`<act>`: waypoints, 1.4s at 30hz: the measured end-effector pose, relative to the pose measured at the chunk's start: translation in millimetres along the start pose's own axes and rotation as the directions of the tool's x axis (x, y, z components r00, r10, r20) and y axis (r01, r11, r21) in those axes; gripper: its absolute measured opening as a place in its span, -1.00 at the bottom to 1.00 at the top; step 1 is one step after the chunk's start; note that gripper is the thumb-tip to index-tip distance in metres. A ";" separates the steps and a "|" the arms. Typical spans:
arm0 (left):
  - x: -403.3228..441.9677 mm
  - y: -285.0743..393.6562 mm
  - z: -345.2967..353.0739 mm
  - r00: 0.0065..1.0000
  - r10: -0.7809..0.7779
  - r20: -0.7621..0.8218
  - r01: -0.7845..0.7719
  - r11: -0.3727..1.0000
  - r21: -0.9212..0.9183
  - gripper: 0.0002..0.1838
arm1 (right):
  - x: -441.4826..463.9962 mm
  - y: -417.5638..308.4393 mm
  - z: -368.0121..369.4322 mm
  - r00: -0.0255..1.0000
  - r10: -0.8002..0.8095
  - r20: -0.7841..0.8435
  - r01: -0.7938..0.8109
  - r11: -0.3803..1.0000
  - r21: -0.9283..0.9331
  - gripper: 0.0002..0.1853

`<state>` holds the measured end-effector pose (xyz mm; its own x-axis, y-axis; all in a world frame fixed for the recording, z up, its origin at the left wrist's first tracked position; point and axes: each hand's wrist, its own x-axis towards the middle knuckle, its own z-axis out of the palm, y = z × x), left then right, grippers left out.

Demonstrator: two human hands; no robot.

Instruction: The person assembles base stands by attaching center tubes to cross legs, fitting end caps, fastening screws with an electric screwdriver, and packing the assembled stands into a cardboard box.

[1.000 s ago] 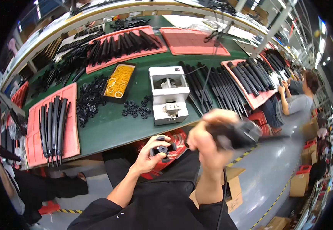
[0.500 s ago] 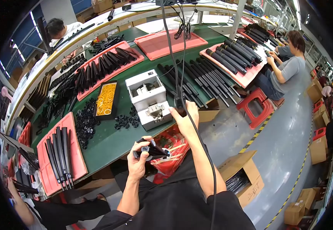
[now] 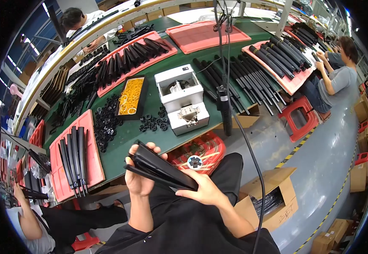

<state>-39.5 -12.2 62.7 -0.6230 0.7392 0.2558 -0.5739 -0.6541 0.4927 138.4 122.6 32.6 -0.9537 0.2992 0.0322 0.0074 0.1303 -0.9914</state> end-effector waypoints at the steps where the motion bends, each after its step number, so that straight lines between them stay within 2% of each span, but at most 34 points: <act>1: -2.5 -2.6 2.3 0.999 -0.037 -0.018 0.036 0.998 -0.051 -0.42 | -4.5 5.2 4.8 1.000 -0.003 0.012 0.003 1.000 -0.001 -0.28; 3: -6.7 -9.0 6.3 0.993 -0.110 -0.044 0.102 0.982 -0.161 -0.38 | -11.9 12.7 9.8 0.996 0.084 0.015 -0.085 0.964 0.251 -0.34; 4: -8.3 -12.1 7.5 0.994 -0.096 -0.049 0.087 0.983 -0.163 -0.38 | -14.9 15.9 11.8 0.996 0.082 0.028 -0.087 0.966 0.245 -0.34; 8: -18.2 -17.0 10.5 0.997 -0.064 0.046 0.068 0.992 -0.111 -0.33 | -18.9 25.6 18.4 0.985 0.153 0.084 -0.175 0.842 0.511 -0.45; 9: -23.8 -14.6 6.4 0.983 -0.170 0.067 0.164 0.982 0.091 -0.28 | -18.8 26.1 19.8 0.982 0.149 0.118 -0.188 0.842 0.506 -0.45; 10: -30.4 -12.5 -0.6 0.960 -0.275 0.057 0.248 0.924 0.291 -0.22 | -17.9 25.7 20.1 0.980 0.173 0.100 -0.199 0.883 0.426 -0.48; 11: -38.6 -16.1 -9.2 0.970 -0.239 0.034 0.218 0.929 0.300 -0.22 | -15.6 24.7 19.5 0.978 0.190 0.084 -0.207 0.917 0.341 -0.51; 13: -54.5 -24.4 -23.3 0.900 -0.435 0.018 0.323 0.695 0.643 -0.28 | -7.5 21.8 19.3 0.977 0.203 0.059 -0.210 0.964 0.163 -0.57; 14: -60.0 -17.9 -24.2 0.917 -0.399 -0.011 0.310 0.695 0.649 -0.28 | -2.7 18.9 21.2 0.976 0.191 0.108 -0.207 0.965 0.160 -0.57; 18: -76.3 7.4 -24.4 0.946 -0.246 -0.209 0.321 0.791 0.521 -0.35 | 12.0 6.4 25.8 0.982 -0.040 0.185 0.070 0.985 -0.157 -0.62; 19: -80.7 25.6 -25.5 0.948 -0.176 -0.266 0.296 0.795 0.530 -0.49 | 14.4 7.9 24.8 0.978 -0.052 0.203 0.084 0.985 -0.153 -0.62; 20: -80.7 51.1 -25.6 0.957 -0.088 -0.276 0.244 0.758 0.604 -0.50 | 12.6 10.8 22.8 0.981 -0.033 0.192 0.066 0.983 -0.170 -0.64; 22: -94.3 103.8 -42.8 0.918 0.182 -0.352 0.164 0.634 0.755 -0.53 | 5.8 17.2 18.7 0.988 0.010 0.151 0.021 0.979 -0.202 -0.67; 23: -91.0 131.8 -26.7 0.833 0.388 -0.394 0.159 0.515 0.842 -0.49 | 3.3 18.9 18.9 0.992 0.034 0.123 -0.007 0.976 -0.216 -0.69; 24: -94.3 174.1 -18.2 0.695 0.408 -0.592 0.538 0.252 0.805 -0.39 | 2.1 20.0 19.9 0.993 0.032 0.115 -0.007 0.978 -0.211 -0.69; 25: -100.0 193.1 -47.2 0.597 0.691 -0.407 0.570 -0.008 0.822 -0.30 | 0.2 21.2 20.4 0.988 0.078 0.132 -0.044 0.969 -0.245 -0.68; 26: -97.6 219.5 -54.0 0.583 0.750 -0.311 0.515 -0.046 0.856 -0.28 | -3.1 21.9 18.1 0.982 0.128 0.137 -0.084 0.955 -0.285 -0.68; 28: -96.8 275.2 -90.6 0.603 0.796 -0.044 0.545 -0.372 0.751 -0.33 | -14.2 21.7 -2.0 0.969 0.236 0.072 -0.191 0.903 -0.384 -0.67; 29: -104.6 306.8 -118.4 0.631 0.775 0.030 0.559 -0.481 0.675 -0.34 | -18.3 23.2 -8.3 0.978 0.190 0.089 -0.128 0.876 -0.465 -0.65; 30: -111.1 333.5 -142.5 0.676 0.736 0.036 0.493 -0.488 0.720 -0.34 | -18.4 26.3 -9.7 0.983 0.152 0.102 -0.074 0.838 -0.541 -0.63; 31: -118.2 359.0 -167.6 0.681 0.729 0.060 0.579 -0.588 0.565 -0.27 | -20.9 29.5 -12.5 0.987 0.162 0.011 -0.130 0.827 -0.547 -0.63; 32: -125.5 386.4 -195.8 0.689 0.718 0.098 0.640 -0.666 0.384 -0.14 | -23.1 33.1 -14.4 0.987 0.156 0.044 -0.099 0.793 -0.601 -0.62; 33: -140.7 418.5 -251.9 0.674 0.728 0.127 0.640 -0.661 0.393 -0.20 | -27.1 37.0 -15.7 0.985 0.156 0.079 -0.068 0.759 -0.648 -0.62; 34: -156.2 457.7 -318.0 0.701 0.652 0.288 0.586 -0.757 0.289 -0.21 | -32.2 42.5 -16.7 0.987 0.161 -0.004 -0.126 0.756 -0.642 -0.62; 36: -143.8 419.6 -275.1 0.717 0.679 0.158 0.545 -0.687 0.482 -0.28 | -38.0 54.2 -17.6 0.990 0.144 -0.006 -0.111 0.733 -0.671 -0.60; 37: -141.4 423.3 -284.2 0.743 0.645 0.178 0.495 -0.709 0.501 -0.28 | -39.4 58.3 -15.5 0.991 0.134 0.007 -0.094 0.724 -0.683 -0.59; 38: -147.8 428.1 -292.1 0.703 0.707 0.071 0.624 -0.662 0.415 -0.37 | -40.3 59.9 -11.9 0.992 0.124 0.028 -0.070 0.715 -0.695 -0.59; 40: -138.9 435.2 -307.7 0.549 0.827 -0.117 0.831 -0.525 0.186 -0.55 | -41.9 58.8 -8.7 0.990 0.142 -0.011 -0.112 0.727 -0.677 -0.59; 41: -126.7 435.6 -301.6 0.571 0.813 -0.112 0.814 -0.543 0.209 -0.55 | -42.6 57.8 -11.0 0.987 0.163 -0.001 -0.122 0.732 -0.670 -0.59; 42: -128.7 439.5 -288.8 0.586 0.803 -0.108 0.805 -0.561 0.193 -0.45 | -43.2 57.1 -13.4 0.983 0.185 0.016 -0.128 0.738 -0.663 -0.60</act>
<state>-365.1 -441.2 6.1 -0.8833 -0.1093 0.4558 -0.0764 0.9930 0.0900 184.0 129.8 -23.7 -0.9405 0.3032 -0.1535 0.3270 0.6842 -0.6519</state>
